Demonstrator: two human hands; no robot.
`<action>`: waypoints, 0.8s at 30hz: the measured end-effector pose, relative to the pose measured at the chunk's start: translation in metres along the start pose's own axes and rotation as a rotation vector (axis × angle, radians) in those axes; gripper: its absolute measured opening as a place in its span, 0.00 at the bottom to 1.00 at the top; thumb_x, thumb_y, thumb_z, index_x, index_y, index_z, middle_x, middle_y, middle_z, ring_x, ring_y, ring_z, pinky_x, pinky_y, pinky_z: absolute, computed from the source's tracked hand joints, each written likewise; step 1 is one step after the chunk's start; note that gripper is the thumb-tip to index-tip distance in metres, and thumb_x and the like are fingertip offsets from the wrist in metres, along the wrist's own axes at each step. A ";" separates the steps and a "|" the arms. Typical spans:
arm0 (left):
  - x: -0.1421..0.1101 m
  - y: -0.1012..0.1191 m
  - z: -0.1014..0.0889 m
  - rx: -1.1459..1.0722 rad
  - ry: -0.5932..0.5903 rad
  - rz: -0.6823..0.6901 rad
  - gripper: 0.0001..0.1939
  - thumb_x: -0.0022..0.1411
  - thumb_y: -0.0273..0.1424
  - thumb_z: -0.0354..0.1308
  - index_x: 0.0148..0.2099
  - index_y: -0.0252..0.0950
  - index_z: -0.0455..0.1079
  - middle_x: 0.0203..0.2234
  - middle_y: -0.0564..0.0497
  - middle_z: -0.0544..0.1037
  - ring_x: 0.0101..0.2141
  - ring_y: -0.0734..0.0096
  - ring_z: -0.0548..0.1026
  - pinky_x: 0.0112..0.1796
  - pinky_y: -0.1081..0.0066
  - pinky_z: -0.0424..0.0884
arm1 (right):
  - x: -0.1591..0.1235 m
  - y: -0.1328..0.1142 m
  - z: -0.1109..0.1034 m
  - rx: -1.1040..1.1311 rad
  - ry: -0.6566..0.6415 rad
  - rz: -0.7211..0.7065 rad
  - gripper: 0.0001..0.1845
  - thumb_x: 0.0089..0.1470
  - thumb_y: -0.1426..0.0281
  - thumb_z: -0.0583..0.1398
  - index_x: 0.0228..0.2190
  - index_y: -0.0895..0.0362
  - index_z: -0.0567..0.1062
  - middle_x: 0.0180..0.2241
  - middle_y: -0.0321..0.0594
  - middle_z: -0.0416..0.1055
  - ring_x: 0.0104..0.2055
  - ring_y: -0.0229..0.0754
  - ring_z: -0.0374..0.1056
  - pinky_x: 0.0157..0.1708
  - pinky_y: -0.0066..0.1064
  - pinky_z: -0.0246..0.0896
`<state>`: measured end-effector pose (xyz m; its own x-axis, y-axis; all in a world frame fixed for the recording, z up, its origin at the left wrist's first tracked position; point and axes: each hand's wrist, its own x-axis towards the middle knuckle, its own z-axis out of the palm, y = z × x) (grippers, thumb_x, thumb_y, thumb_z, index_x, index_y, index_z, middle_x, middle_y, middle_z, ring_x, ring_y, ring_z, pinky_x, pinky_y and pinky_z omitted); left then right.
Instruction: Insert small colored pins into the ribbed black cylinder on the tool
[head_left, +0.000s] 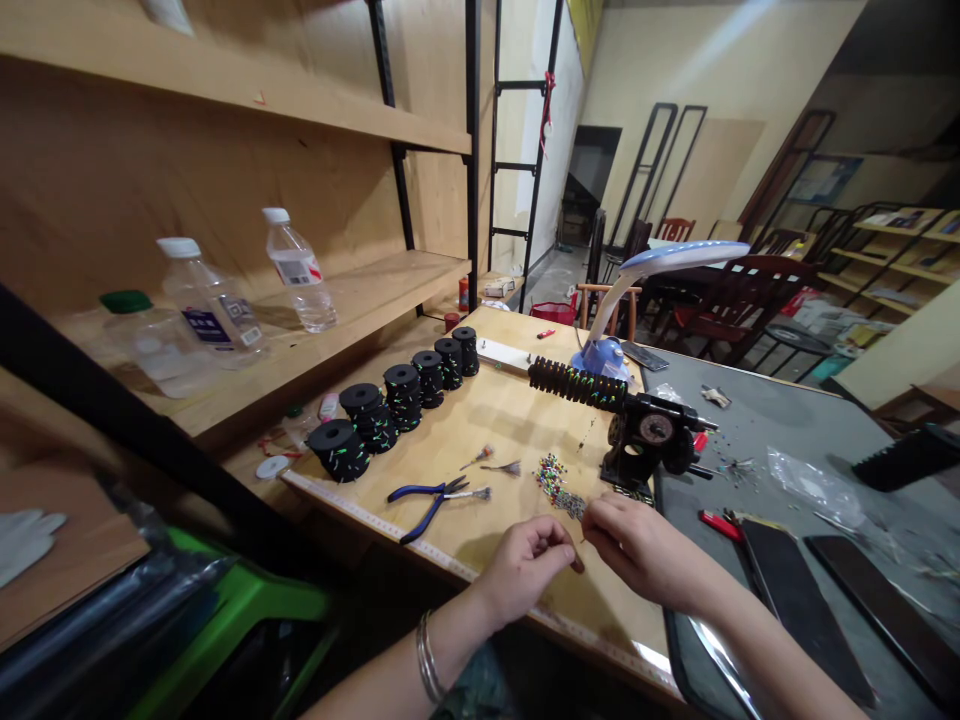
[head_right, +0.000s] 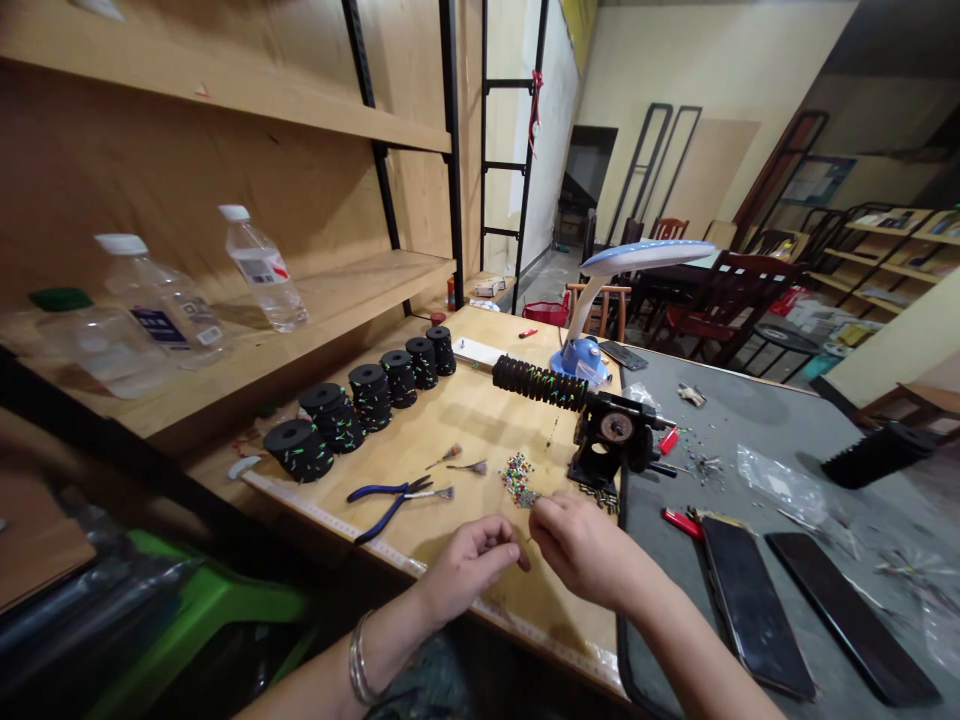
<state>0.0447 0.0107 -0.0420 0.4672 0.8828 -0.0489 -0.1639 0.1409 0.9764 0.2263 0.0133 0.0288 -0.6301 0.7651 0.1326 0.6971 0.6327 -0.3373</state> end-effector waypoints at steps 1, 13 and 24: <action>0.001 0.001 0.001 -0.027 -0.007 -0.011 0.06 0.55 0.32 0.59 0.31 0.34 0.70 0.25 0.52 0.76 0.20 0.79 0.62 0.26 0.74 0.59 | 0.000 0.000 0.000 0.000 -0.004 0.004 0.13 0.63 0.74 0.49 0.27 0.55 0.66 0.26 0.42 0.69 0.29 0.42 0.64 0.28 0.31 0.58; 0.013 -0.006 0.006 0.058 0.026 0.088 0.06 0.55 0.30 0.59 0.28 0.32 0.71 0.22 0.52 0.73 0.26 0.73 0.69 0.31 0.73 0.64 | 0.000 0.002 0.002 -0.008 -0.023 -0.011 0.11 0.62 0.74 0.50 0.27 0.54 0.64 0.26 0.40 0.68 0.28 0.42 0.63 0.28 0.30 0.55; 0.008 -0.003 0.004 -0.010 0.012 0.044 0.06 0.53 0.31 0.60 0.28 0.33 0.71 0.22 0.52 0.74 0.27 0.72 0.70 0.33 0.73 0.65 | 0.000 0.000 -0.002 0.027 -0.038 0.014 0.08 0.59 0.76 0.51 0.30 0.56 0.68 0.28 0.43 0.70 0.30 0.43 0.65 0.30 0.31 0.58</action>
<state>0.0525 0.0157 -0.0446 0.4492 0.8934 -0.0082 -0.1929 0.1060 0.9755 0.2274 0.0135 0.0310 -0.6335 0.7682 0.0925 0.6966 0.6183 -0.3640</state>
